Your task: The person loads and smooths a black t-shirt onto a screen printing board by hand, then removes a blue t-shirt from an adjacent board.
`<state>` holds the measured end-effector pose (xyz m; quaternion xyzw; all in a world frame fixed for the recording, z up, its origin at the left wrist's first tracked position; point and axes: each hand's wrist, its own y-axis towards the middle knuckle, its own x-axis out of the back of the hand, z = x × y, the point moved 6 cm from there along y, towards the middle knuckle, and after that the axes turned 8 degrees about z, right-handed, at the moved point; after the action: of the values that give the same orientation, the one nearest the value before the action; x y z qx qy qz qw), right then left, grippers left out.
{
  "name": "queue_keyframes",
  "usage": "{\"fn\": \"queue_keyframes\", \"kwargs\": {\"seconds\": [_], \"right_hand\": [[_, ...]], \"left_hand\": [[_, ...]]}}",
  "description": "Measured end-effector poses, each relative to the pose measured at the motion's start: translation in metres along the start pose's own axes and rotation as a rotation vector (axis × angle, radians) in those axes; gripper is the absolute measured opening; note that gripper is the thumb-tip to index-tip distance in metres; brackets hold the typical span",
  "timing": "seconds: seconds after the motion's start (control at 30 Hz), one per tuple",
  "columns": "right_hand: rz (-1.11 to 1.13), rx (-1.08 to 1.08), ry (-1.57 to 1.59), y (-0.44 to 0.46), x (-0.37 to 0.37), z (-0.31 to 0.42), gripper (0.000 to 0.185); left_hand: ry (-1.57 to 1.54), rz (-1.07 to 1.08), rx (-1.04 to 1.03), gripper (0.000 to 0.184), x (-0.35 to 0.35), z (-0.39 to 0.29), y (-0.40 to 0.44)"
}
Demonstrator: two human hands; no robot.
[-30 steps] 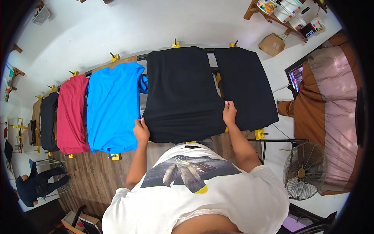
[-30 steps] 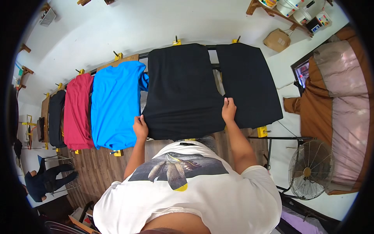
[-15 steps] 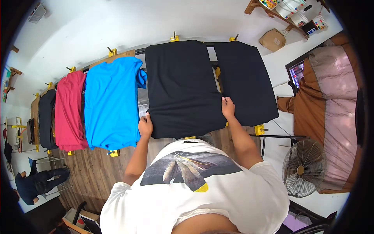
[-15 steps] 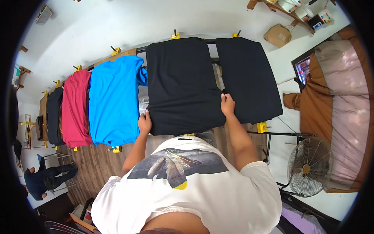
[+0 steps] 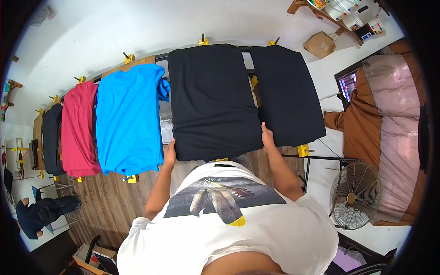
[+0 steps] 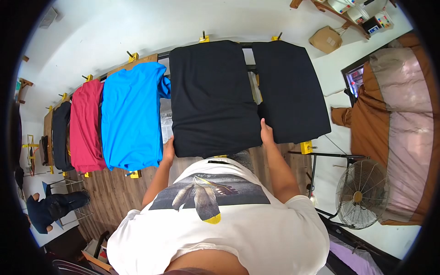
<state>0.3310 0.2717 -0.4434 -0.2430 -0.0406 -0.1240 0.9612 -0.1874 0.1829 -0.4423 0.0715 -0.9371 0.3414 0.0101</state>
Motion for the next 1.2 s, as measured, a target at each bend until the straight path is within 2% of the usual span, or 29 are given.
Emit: {"fn": "queue_keyframes", "kwargs": {"seconds": [0.03,0.07,0.1,0.13,0.2,0.27,0.43,0.6,0.73,0.87,1.03,1.2], "right_hand": [[0.0,0.0,-0.002,-0.004,0.005,-0.005,0.065],[0.015,0.119,-0.217,-0.007,0.009,0.0,0.061],[0.029,0.239,-0.43,-0.012,0.006,0.012,0.057],[0.025,0.24,-0.425,-0.015,0.004,0.016,0.057],[-0.129,0.372,-0.562,-0.027,0.006,0.036,0.052],[-0.154,0.39,-0.564,-0.025,0.005,0.039,0.052],[-0.195,0.39,-0.601,-0.016,0.007,0.035,0.058],[-0.085,0.229,-0.496,-0.011,0.009,0.028,0.069],[-0.084,0.231,-0.517,-0.01,0.011,0.028,0.07],[-0.063,0.257,-0.567,-0.012,0.01,0.036,0.07],[-0.08,0.258,-0.645,-0.014,0.011,0.037,0.071],[-0.013,0.147,-0.591,0.005,0.013,0.009,0.074]], "left_hand": [[0.088,-0.013,0.005,0.07,0.0,0.0,-0.003],[0.088,-0.013,0.003,0.07,-0.002,-0.001,-0.006],[0.104,-0.05,-0.085,0.066,-0.001,0.0,-0.007],[0.121,-0.086,-0.173,0.063,0.0,0.0,-0.006],[0.143,-0.156,-0.202,0.058,0.006,0.01,0.009],[0.162,-0.229,-0.227,0.055,0.009,0.017,0.02],[0.241,-0.464,-0.443,0.049,0.008,0.007,0.007],[0.229,-0.414,-0.379,0.059,0.009,0.001,0.003],[0.244,-0.33,-0.334,0.068,0.007,0.0,0.006],[0.233,-0.358,-0.37,0.07,0.007,0.004,0.007],[0.199,-0.316,-0.277,0.072,0.008,0.013,0.007],[0.149,-0.26,-0.222,0.076,0.008,0.036,0.023]]}}
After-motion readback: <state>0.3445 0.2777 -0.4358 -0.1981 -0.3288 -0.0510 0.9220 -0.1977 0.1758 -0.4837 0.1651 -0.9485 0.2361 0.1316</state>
